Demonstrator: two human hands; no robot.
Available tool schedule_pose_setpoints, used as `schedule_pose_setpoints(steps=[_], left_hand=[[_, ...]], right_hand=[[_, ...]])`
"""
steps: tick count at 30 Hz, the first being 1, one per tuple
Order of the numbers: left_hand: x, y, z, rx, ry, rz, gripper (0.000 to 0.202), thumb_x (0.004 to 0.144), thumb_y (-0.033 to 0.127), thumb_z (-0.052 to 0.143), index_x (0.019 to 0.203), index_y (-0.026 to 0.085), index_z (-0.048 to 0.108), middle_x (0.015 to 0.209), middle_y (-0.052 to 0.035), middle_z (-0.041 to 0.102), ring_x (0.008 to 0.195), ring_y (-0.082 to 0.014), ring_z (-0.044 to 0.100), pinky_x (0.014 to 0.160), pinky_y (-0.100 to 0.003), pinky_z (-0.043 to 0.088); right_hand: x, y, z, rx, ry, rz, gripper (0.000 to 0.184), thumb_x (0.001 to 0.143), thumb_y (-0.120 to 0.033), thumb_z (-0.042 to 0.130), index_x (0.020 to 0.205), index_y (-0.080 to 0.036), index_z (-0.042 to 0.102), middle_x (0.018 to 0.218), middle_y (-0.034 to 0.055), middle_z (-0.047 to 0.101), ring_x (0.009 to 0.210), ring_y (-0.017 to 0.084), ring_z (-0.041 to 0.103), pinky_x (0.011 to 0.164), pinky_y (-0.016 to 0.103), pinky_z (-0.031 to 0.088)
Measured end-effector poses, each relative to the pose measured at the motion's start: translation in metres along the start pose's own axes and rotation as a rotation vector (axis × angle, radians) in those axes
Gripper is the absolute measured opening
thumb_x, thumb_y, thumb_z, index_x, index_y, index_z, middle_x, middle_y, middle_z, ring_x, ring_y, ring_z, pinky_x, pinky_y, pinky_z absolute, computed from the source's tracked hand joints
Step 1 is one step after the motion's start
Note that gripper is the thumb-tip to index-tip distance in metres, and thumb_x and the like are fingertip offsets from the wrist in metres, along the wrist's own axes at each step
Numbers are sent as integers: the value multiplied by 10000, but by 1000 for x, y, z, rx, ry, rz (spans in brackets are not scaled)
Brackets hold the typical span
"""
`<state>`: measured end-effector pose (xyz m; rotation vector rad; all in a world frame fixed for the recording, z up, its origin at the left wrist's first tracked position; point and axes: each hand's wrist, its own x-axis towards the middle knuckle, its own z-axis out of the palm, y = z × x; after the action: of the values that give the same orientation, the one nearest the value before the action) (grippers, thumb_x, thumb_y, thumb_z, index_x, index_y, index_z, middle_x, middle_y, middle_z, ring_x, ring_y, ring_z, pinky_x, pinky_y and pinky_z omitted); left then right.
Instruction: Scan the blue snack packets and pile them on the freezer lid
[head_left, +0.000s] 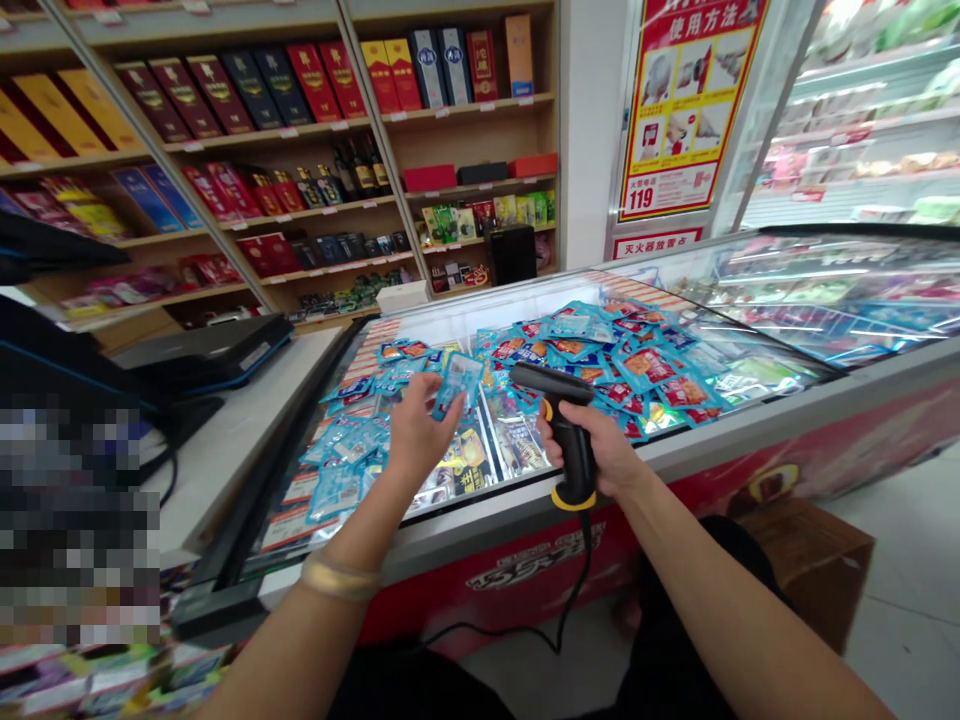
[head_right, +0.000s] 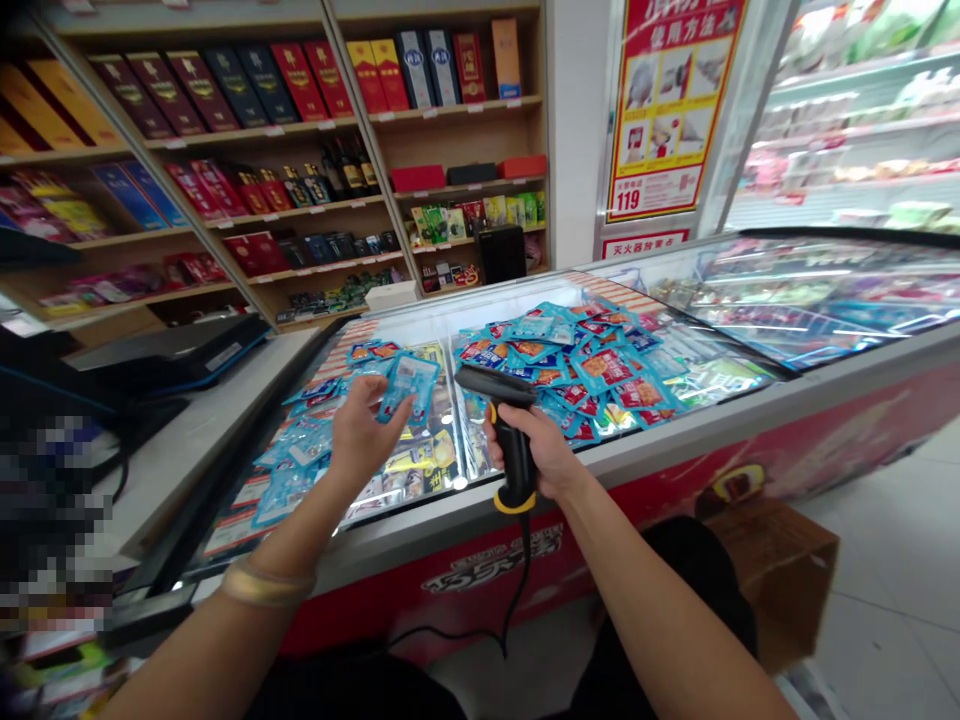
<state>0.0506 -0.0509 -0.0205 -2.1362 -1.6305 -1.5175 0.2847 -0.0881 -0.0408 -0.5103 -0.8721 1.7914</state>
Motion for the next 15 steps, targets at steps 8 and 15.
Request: schedule_pose_setpoints(steps=[8, 15], left_hand=[[58, 74, 95, -257, -89, -101, 336, 807, 289, 668, 1093, 220, 504, 891, -11, 696, 735, -162, 674, 751, -308, 536], [70, 92, 143, -9, -295, 140, 372, 776, 219, 678, 1143, 171, 640, 1225, -142, 656, 1179, -295, 610, 1059, -456, 467]], right_hand=[[-12, -45, -47, 43, 146, -162, 264, 740, -409, 727, 852, -189, 636, 697, 4, 577, 517, 102, 465, 457, 229, 418], [-17, -58, -67, 89, 220, -195, 307, 693, -415, 754, 830, -174, 623, 691, 4, 579, 519, 94, 479, 469, 220, 427]])
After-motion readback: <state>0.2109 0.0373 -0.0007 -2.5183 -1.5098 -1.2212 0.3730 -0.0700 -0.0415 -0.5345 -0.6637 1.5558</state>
